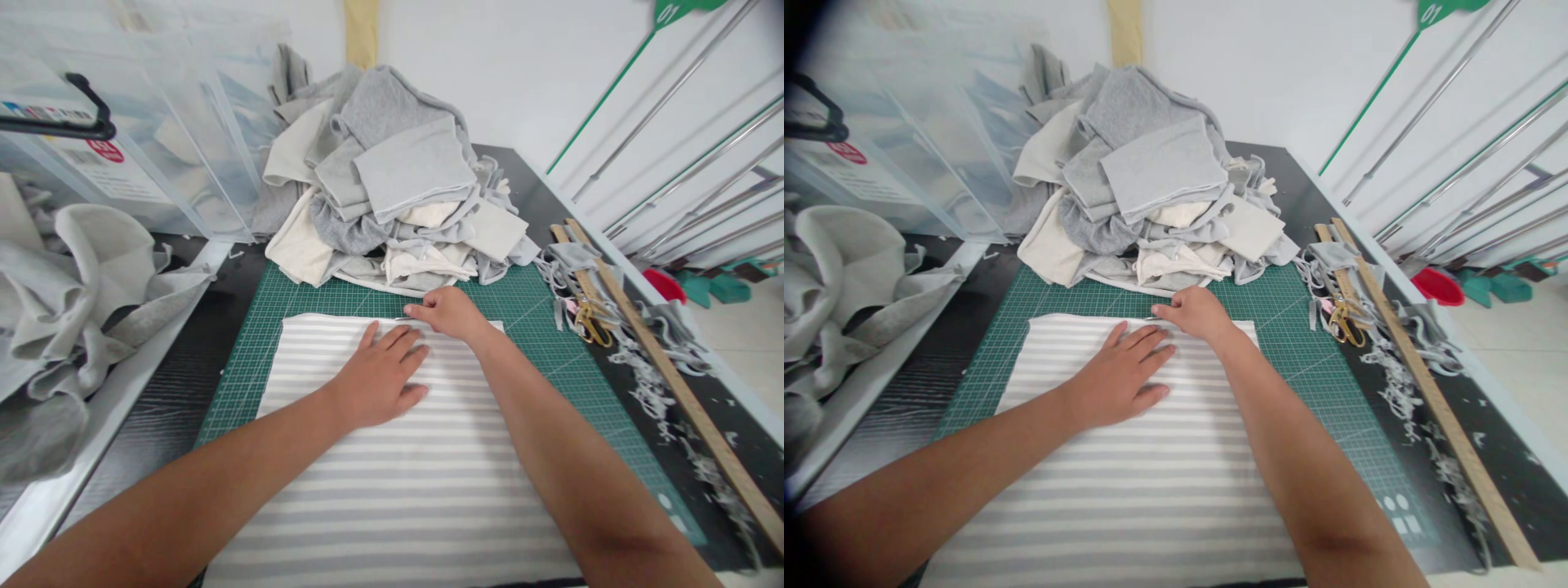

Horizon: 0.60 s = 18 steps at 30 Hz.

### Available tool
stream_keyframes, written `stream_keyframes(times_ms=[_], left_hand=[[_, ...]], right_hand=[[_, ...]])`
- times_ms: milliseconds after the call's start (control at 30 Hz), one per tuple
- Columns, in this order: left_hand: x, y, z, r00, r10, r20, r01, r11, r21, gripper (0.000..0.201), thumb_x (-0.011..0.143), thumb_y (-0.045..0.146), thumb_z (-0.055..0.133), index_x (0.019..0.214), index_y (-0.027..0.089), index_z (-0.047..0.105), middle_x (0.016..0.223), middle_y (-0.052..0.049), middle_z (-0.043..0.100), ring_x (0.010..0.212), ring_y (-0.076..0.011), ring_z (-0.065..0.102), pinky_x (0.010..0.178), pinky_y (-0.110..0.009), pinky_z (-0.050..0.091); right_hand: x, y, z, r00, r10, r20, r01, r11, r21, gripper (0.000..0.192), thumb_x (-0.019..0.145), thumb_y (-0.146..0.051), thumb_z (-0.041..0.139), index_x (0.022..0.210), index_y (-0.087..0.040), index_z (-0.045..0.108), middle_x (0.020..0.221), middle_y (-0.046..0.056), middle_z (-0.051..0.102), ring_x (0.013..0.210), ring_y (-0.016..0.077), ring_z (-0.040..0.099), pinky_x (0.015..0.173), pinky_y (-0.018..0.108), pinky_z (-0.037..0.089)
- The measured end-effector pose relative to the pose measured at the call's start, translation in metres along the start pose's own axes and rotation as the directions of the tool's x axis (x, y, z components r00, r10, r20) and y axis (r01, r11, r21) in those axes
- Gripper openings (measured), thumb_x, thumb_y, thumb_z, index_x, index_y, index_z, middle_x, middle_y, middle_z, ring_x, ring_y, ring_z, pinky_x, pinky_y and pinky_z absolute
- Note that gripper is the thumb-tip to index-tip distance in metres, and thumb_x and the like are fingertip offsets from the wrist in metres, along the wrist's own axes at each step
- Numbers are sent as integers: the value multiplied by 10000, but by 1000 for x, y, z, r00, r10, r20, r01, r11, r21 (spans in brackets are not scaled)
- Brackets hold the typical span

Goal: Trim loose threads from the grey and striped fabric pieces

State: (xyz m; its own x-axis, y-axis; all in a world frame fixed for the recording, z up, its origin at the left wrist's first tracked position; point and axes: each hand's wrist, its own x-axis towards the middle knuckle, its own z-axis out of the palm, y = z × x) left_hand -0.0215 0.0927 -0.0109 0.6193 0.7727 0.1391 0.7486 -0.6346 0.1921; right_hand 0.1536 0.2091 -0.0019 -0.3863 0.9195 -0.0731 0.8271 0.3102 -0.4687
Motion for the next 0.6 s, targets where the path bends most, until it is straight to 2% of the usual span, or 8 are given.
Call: stream_keyframes(times_ms=[600], left_hand=[[0,0,0,1000,-4,-10,4,1000,-10,519,919,513,446,1351,227,457,1445,-101,433,1374,-278,306,1140,-549,170]], right_hand=[[1,-5,4,1000,-21,-18,18,990,-141,555,796,-680,507,563,-187,612,537,15,589,535,126,485,510,268,257]])
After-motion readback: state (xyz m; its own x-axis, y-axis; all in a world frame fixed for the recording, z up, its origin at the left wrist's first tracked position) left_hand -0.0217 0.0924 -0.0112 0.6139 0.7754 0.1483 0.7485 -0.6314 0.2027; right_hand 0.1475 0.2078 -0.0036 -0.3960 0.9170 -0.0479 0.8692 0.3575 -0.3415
